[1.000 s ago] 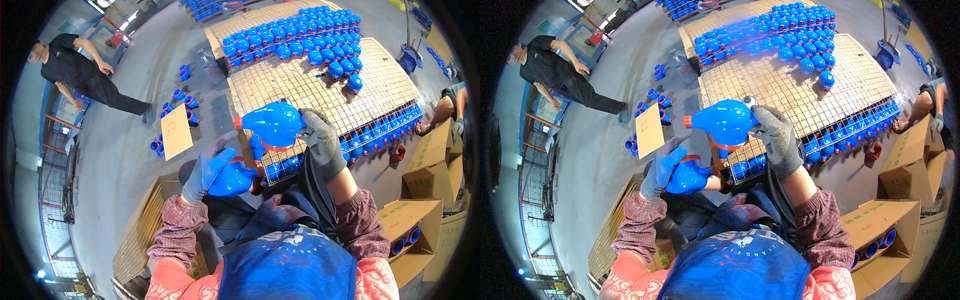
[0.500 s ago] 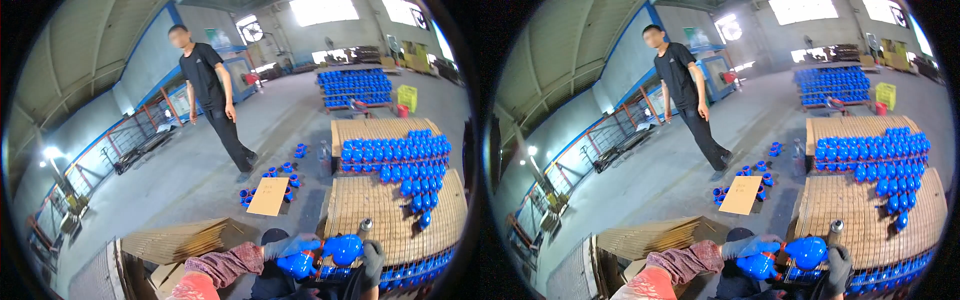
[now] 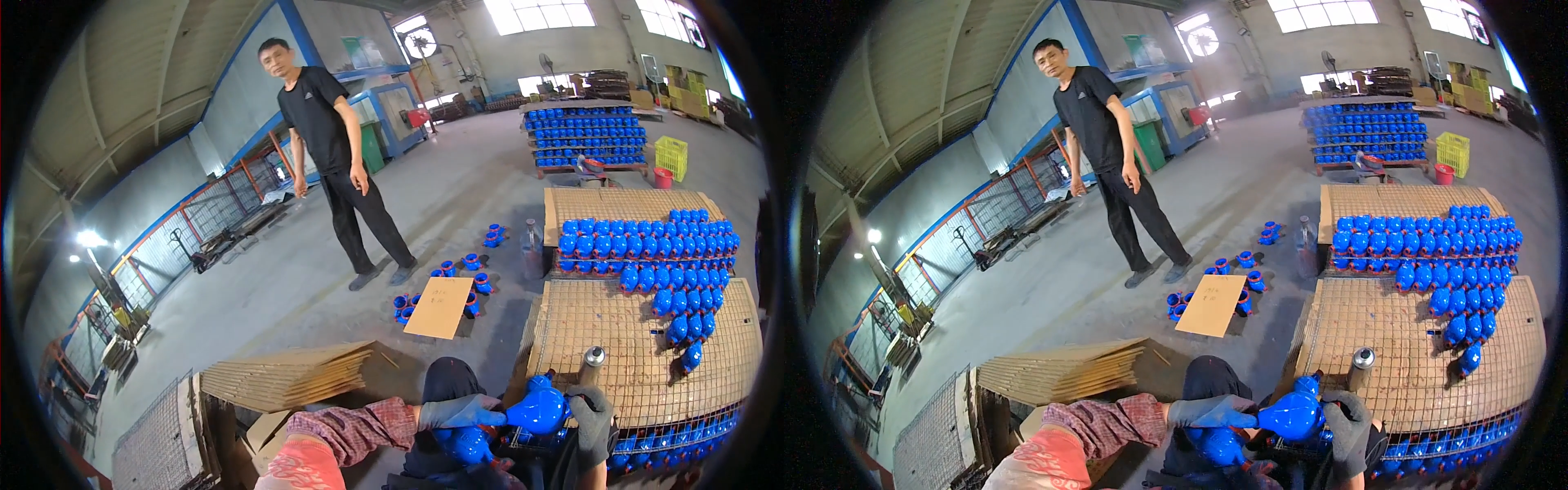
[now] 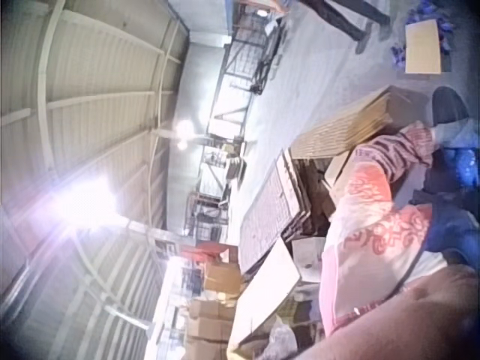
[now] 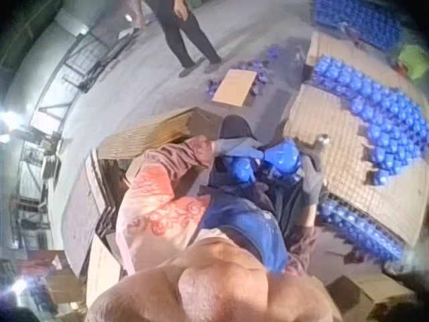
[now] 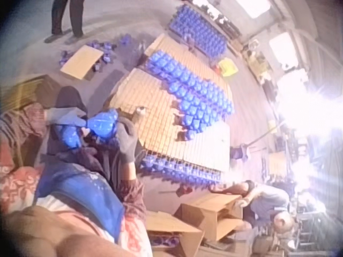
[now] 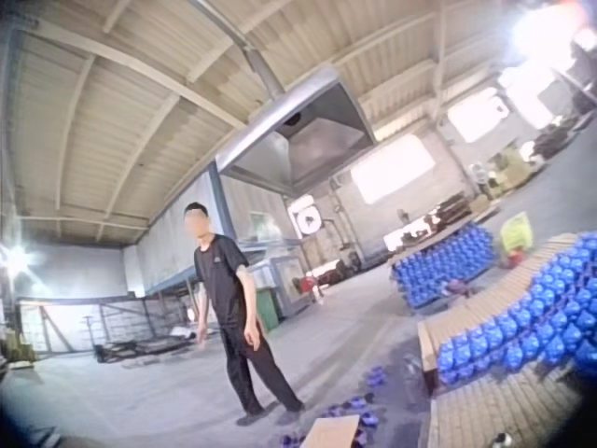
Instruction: The person sprays blue components with a silver canister and places them into cardboard boxes, occasionally using cardboard dividers to separate them.
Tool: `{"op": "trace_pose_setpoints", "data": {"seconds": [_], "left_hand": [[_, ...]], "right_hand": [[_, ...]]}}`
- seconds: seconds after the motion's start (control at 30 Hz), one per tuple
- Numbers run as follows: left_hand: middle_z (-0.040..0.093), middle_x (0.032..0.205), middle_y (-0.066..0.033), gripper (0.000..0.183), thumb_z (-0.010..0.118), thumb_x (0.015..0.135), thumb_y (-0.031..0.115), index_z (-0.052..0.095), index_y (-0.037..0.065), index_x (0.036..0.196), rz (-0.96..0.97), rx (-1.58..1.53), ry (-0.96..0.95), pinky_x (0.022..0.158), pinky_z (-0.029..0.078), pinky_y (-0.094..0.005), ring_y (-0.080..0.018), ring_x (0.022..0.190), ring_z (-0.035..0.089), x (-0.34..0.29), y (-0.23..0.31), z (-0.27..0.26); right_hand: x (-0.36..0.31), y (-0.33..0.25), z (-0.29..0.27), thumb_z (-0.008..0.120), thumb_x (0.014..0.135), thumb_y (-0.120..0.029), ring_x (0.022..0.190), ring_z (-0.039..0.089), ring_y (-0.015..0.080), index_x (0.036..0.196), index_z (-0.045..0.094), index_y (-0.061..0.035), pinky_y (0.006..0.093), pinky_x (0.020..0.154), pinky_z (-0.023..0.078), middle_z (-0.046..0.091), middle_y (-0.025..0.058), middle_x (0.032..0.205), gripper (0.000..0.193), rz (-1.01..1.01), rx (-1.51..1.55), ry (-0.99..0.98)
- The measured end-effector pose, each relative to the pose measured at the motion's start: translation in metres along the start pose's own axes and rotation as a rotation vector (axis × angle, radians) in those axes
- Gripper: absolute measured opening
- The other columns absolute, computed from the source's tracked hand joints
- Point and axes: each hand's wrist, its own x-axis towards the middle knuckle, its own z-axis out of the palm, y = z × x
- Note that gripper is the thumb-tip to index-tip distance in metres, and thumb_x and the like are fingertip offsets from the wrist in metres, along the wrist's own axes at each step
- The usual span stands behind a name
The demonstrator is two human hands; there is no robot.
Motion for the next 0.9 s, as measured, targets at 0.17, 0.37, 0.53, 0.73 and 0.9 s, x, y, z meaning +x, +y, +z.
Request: {"op": "trace_pose_setpoints", "data": {"seconds": [0.17, 0.37, 0.53, 0.73, 0.9], "left_hand": [[0.064, 0.098, -0.0011, 0.036, 0.063, 0.094, 0.034, 0.062, 0.002, 0.112, 0.069, 0.134, 0.09, 0.082, 0.045, -0.0254, -0.0078, 0.091, 0.055, 0.007, -0.014, 0.004], [0.063, 0.092, -0.0005, 0.026, 0.066, 0.091, 0.029, 0.064, 0.007, 0.104, 0.037, -0.021, 0.196, 0.079, 0.047, -0.0255, -0.0073, 0.088, 0.056, 0.008, -0.003, -0.001], [0.065, 0.097, -0.001, 0.028, 0.069, 0.088, 0.027, 0.065, 0.006, 0.105, 0.251, 0.287, 0.18, 0.084, 0.048, -0.0267, -0.0085, 0.09, 0.058, 0.055, 0.004, -0.007], [0.065, 0.103, -0.003, 0.036, 0.073, 0.085, 0.019, 0.061, 0.002, 0.114, 0.215, 0.26, 0.125, 0.087, 0.047, -0.0266, -0.0084, 0.095, 0.057, 0.082, 0.024, 0.032], [0.063, 0.108, -0.0025, 0.044, 0.071, 0.086, 0.019, 0.058, 0.002, 0.124, 0.259, 0.343, 0.11, 0.087, 0.047, -0.0256, -0.0084, 0.094, 0.056, 0.092, 0.037, 0.057]], "right_hand": [[-0.01, -0.015, -0.007, 0.062, 0.085, -0.009, 0.085, 0.061, 0.0122, 0.108, 0.068, 0.0011, 0.0263, 0.077, 0.05, 0.068, 0.0067, 0.096, 0.026, 0.075, -0.002, -0.034], [-0.006, -0.011, -0.013, 0.058, 0.096, -0.023, 0.093, 0.059, 0.0137, 0.118, 0.064, 0.0, 0.0286, 0.081, 0.051, 0.064, 0.0069, 0.107, 0.032, 0.051, -0.062, -0.039], [-0.015, 0.017, -0.055, 0.054, 0.098, -0.02, 0.089, 0.064, 0.0182, 0.127, 0.055, 0.0041, 0.0296, 0.08, 0.052, 0.06, 0.0119, 0.113, 0.037, -0.125, -0.166, -0.018], [-0.037, 0.017, -0.069, 0.062, 0.094, -0.023, 0.105, 0.06, 0.0177, 0.122, 0.06, 0.0038, 0.031, 0.089, 0.05, 0.063, 0.0113, 0.116, 0.039, 0.038, 0.076, 0.271], [-0.07, 0.004, -0.089, 0.06, 0.094, -0.019, 0.096, 0.062, 0.0156, 0.122, 0.06, 0.0035, 0.0296, 0.086, 0.05, 0.066, 0.0096, 0.109, 0.035, -0.003, 0.272, 0.453]]}}
